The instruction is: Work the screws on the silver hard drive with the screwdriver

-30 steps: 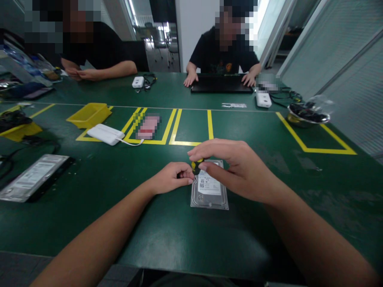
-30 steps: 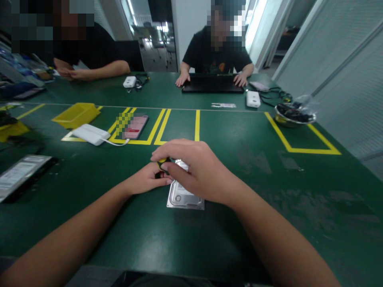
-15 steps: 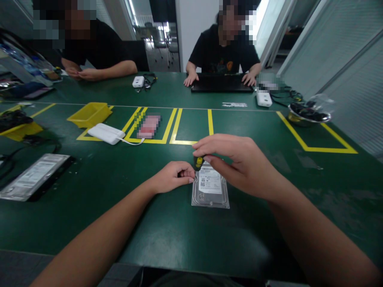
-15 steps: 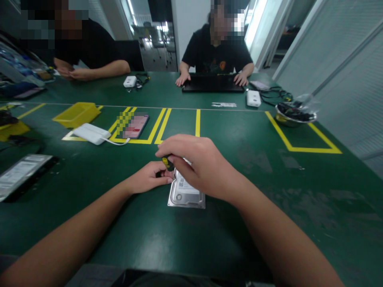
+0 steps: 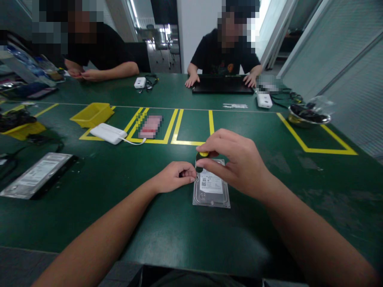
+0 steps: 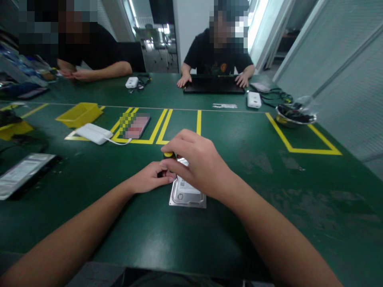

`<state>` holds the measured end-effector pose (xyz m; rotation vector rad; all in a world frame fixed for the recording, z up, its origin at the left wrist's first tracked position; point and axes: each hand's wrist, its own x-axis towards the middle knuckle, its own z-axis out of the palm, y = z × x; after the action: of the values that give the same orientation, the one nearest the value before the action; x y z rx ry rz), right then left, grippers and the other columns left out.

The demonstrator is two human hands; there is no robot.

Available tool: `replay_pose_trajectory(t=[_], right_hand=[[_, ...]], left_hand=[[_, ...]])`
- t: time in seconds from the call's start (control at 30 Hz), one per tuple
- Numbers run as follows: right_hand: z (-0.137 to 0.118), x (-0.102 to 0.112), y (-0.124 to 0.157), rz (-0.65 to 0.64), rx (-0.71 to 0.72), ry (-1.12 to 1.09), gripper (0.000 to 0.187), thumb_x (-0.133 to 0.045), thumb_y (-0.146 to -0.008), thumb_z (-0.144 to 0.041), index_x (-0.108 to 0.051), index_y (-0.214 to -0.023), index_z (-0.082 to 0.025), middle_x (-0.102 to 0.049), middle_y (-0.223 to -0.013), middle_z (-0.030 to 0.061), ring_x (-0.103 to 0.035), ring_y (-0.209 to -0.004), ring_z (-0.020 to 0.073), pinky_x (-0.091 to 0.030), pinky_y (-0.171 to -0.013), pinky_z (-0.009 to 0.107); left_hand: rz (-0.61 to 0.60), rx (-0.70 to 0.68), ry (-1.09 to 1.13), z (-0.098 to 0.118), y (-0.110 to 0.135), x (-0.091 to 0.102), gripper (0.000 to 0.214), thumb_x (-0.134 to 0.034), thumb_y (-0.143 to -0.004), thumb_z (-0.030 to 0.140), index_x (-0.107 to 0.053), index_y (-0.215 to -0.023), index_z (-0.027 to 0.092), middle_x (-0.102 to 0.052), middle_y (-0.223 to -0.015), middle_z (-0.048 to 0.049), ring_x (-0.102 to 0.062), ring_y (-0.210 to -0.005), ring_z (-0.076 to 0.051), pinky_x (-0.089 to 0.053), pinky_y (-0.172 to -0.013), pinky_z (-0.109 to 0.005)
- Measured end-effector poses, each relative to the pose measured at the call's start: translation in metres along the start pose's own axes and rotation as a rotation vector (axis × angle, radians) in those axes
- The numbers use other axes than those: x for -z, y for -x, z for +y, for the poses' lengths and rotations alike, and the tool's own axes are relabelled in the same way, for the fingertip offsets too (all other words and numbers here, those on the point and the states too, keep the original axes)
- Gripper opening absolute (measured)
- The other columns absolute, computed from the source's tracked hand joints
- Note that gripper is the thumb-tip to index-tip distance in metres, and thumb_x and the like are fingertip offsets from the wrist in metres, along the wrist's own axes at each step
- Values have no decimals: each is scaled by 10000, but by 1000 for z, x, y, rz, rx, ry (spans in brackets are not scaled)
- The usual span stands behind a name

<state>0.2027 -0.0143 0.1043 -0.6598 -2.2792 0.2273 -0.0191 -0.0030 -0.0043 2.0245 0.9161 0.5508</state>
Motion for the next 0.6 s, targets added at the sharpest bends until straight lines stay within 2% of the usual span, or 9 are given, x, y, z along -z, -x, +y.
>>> replay_pose_trajectory(t=[0.2, 0.37, 0.6], right_hand=[[1, -12, 2, 127, 37, 88, 191, -656, -880, -289, -675, -857, -100, -594, -799, 58, -570, -746, 147, -458, -667, 254], [-2, -11, 3, 63, 52, 98, 203, -606, -917, -291, -686, -945, -107, -623, -875, 85, -579, -808, 162, -465, -708, 273], [-7, -3, 1, 4, 39, -20, 218, -549, -929, -204, -693, -1033, -78, -659, -947, 116, -605, -877, 174, -483, -776, 302]], left_hand=[[24, 17, 5, -1, 1, -2, 140, -620, -869, 279, -649, -912, 149, -604, -788, 12, -534, -711, -120, -414, -641, -231], [1, 20, 18, 0, 0, -3, 156, -605, -883, 297, -634, -866, 144, -576, -746, 23, -516, -683, -111, -406, -636, -227], [-3, 13, 47, 1, 0, -2, 120, -616, -868, 263, -627, -854, 144, -572, -735, 29, -511, -670, -107, -403, -631, -225]])
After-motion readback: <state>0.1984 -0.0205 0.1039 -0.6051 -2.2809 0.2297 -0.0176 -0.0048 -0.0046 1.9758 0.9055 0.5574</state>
